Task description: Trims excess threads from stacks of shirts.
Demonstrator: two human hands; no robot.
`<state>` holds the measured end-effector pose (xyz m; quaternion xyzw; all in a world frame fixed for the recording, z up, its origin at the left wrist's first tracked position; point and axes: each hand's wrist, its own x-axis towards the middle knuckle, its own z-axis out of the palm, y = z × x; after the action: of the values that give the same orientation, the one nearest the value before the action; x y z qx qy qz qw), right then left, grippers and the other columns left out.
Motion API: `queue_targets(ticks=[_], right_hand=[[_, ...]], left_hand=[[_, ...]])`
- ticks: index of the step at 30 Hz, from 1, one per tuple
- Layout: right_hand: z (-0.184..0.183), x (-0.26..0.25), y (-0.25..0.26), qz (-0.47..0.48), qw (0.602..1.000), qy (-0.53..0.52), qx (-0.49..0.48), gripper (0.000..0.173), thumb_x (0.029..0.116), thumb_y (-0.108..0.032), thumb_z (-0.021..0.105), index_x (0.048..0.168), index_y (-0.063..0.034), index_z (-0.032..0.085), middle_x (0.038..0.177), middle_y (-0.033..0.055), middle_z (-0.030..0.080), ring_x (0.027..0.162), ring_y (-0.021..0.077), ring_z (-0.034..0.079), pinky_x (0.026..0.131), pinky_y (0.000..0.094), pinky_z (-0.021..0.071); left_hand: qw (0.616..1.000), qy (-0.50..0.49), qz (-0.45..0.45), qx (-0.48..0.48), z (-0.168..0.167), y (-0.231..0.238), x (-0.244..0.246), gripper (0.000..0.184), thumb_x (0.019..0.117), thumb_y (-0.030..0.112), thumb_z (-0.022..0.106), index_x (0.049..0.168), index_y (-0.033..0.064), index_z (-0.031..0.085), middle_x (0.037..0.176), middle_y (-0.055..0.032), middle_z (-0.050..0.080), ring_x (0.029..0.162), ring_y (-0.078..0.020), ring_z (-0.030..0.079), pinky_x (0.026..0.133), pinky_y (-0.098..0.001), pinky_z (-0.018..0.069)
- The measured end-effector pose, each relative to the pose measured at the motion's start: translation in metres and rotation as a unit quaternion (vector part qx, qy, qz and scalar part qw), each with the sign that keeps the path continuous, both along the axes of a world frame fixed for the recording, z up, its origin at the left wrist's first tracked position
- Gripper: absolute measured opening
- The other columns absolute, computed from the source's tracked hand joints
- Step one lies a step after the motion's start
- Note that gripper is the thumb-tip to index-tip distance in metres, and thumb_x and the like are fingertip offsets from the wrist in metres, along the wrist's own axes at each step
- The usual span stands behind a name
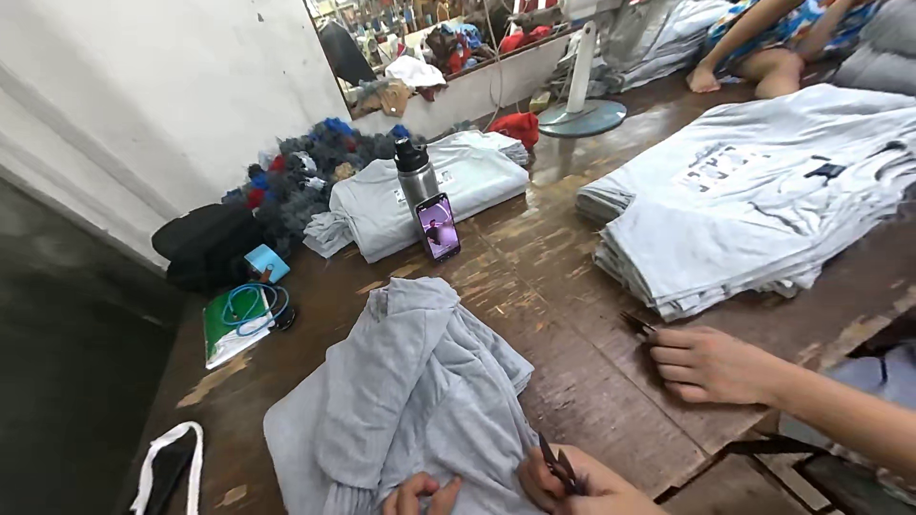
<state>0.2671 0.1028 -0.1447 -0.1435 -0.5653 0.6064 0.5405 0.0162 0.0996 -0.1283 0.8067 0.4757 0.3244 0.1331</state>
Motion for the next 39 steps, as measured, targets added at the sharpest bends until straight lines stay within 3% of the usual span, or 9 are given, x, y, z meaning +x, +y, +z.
queue_targets(ticks=[3,5,10,13,18,21,26,31,39], right_hand=[[0.017,0.019,0.004,-0.037,0.977,-0.178,0.113,0.014,0.0936,-0.018,0.057,0.09,-0.0061,0.052,0.074,0.0037,0.05,0.066,0.0076,0.05,0.059,0.0231,0.04],[0.024,0.027,0.011,-0.039,0.954,-0.26,0.143,0.015,0.0902,-0.019,0.058,0.089,-0.0047,0.054,0.071,0.0039,0.049,0.063,0.0081,0.049,0.055,0.0238,0.0388],[0.001,0.008,0.027,-0.059,0.927,-0.346,0.133,0.011,0.0798,-0.009,0.062,0.086,-0.0011,0.058,0.067,0.0083,0.051,0.06,0.0173,0.051,0.053,0.0351,0.0401],[-0.007,0.005,0.025,-0.098,0.925,-0.344,0.132,0.01,0.082,-0.009,0.062,0.086,-0.003,0.056,0.066,0.0061,0.05,0.058,0.014,0.05,0.052,0.0309,0.0391],[-0.013,0.014,0.022,-0.071,0.936,-0.318,0.136,0.023,0.09,-0.021,0.068,0.093,-0.0024,0.056,0.072,0.0057,0.051,0.064,0.0107,0.051,0.056,0.0263,0.0415],[-0.012,0.016,0.024,-0.063,0.938,-0.313,0.133,0.025,0.0889,-0.021,0.07,0.095,-0.0018,0.056,0.072,0.0058,0.051,0.063,0.0103,0.05,0.056,0.0252,0.0413],[-0.012,0.021,0.023,-0.061,0.94,-0.308,0.134,0.023,0.0866,-0.016,0.069,0.096,-0.0011,0.055,0.073,0.0059,0.052,0.065,0.0103,0.051,0.057,0.025,0.0419],[-0.012,0.021,0.024,-0.078,0.93,-0.313,0.177,0.015,0.0873,-0.012,0.065,0.092,-0.0015,0.055,0.074,0.0078,0.053,0.066,0.0127,0.052,0.058,0.027,0.0427],[-0.016,0.016,0.025,-0.163,0.946,-0.218,0.176,0.01,0.0857,-0.006,0.061,0.085,-0.0039,0.052,0.074,0.0052,0.051,0.068,0.0059,0.05,0.061,0.0189,0.0409]], left_hand=[[1.0,0.003,-0.013,-0.005,-0.003,0.0,-0.002,0.047,0.0968,0.048,0.046,0.121,0.0183,0.073,0.116,-0.0204,0.058,0.117,-0.0379,0.049,0.102,-0.0545,0.0343],[1.0,0.015,-0.007,-0.007,-0.002,-0.001,-0.001,0.051,0.0966,0.054,0.044,0.122,0.0208,0.073,0.116,-0.0198,0.058,0.116,-0.039,0.049,0.1,-0.0565,0.0358],[0.999,0.011,0.04,0.019,-0.005,-0.001,0.011,0.039,0.0871,0.016,0.048,0.114,0.0155,0.076,0.113,-0.021,0.059,0.114,-0.0426,0.051,0.096,-0.0587,0.037],[0.997,0.019,0.071,0.032,-0.007,0.0,0.02,0.039,0.0832,0.014,0.05,0.111,0.0156,0.077,0.113,-0.0202,0.059,0.113,-0.0429,0.051,0.094,-0.0588,0.0375],[0.995,0.02,0.092,0.04,-0.01,0.0,0.023,0.035,0.0877,0.024,0.05,0.112,0.0196,0.076,0.113,-0.0168,0.059,0.114,-0.0404,0.051,0.093,-0.0576,0.0374],[0.995,0.012,0.089,0.049,-0.012,0.0,0.02,0.035,0.0881,0.028,0.052,0.112,0.0205,0.076,0.112,-0.0155,0.059,0.114,-0.0383,0.051,0.094,-0.0563,0.0367],[0.994,-0.026,0.065,0.08,-0.019,0.001,0.015,0.033,0.091,0.03,0.053,0.112,0.0187,0.075,0.108,-0.011,0.059,0.114,-0.0269,0.05,0.104,-0.0435,0.0329],[0.995,-0.023,0.052,0.088,-0.019,0.0,0.014,0.038,0.089,0.021,0.042,0.109,0.0158,0.075,0.109,-0.0122,0.059,0.115,-0.0286,0.05,0.104,-0.0444,0.033],[0.983,-0.099,0.059,0.141,-0.025,0.002,0.008,0.025,0.096,0.03,0.056,0.101,0.0104,0.071,0.107,-0.0049,0.069,0.116,-0.0126,0.058,0.109,-0.0257,0.0392]])
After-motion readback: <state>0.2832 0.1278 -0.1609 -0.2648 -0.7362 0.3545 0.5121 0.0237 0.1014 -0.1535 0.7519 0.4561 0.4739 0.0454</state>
